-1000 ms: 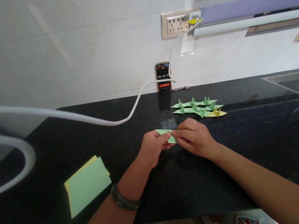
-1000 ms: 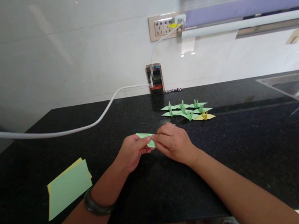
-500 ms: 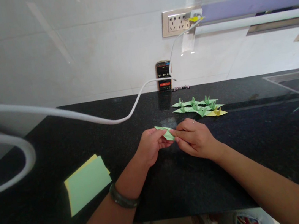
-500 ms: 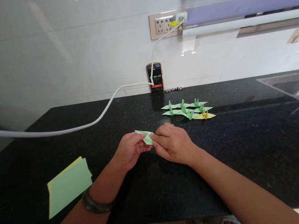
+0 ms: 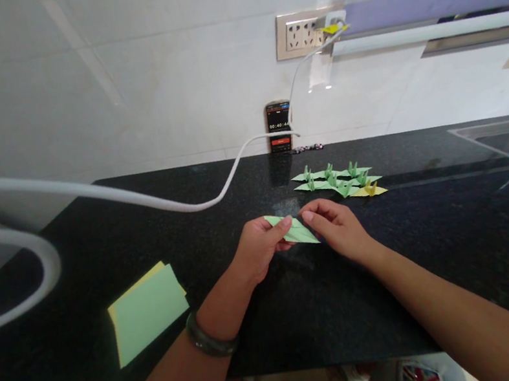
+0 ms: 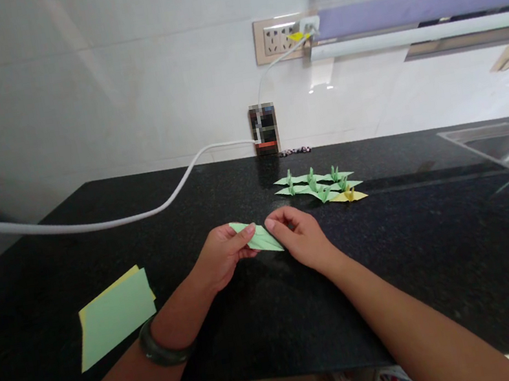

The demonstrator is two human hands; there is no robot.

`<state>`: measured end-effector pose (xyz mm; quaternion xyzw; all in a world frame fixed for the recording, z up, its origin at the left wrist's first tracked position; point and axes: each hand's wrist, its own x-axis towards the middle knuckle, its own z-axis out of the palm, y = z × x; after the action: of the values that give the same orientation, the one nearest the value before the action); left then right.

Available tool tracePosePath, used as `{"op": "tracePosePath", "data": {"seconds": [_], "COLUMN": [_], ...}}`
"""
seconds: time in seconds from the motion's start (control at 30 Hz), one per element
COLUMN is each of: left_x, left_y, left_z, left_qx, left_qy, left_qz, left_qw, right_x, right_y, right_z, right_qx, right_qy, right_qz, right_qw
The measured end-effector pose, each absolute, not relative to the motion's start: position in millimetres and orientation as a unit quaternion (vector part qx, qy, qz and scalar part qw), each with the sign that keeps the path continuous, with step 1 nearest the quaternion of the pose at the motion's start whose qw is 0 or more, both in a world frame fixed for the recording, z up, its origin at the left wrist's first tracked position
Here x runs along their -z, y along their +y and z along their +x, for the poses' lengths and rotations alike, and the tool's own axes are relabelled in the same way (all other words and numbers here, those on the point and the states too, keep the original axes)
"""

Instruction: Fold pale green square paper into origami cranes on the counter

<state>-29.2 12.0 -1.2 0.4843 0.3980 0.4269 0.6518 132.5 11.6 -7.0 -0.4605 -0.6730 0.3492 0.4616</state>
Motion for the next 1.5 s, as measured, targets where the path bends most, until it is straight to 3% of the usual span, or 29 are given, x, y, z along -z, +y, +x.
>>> {"op": "tracePosePath", "data": {"seconds": [0.13,1.5], "left_x": [0.7,4.7], "left_y": [12.4,11.7], "left_z": [-28.3,-23.9], "left_qx": [-0.431,-0.474], "left_qy": [0.407,0.422], "left_qz": [0.485,0.491], "left_qw": [0.643,0.597], "right_x": [10.5,9.3], "right_y": [11.4,3.3], "right_z": [129.4,124.7], "right_qx": [-0.416,-0.321], "right_qy": [-0.681,-0.745], "right_qz": [-0.435,-0.42], "right_qw": [0.418,0.407]}}
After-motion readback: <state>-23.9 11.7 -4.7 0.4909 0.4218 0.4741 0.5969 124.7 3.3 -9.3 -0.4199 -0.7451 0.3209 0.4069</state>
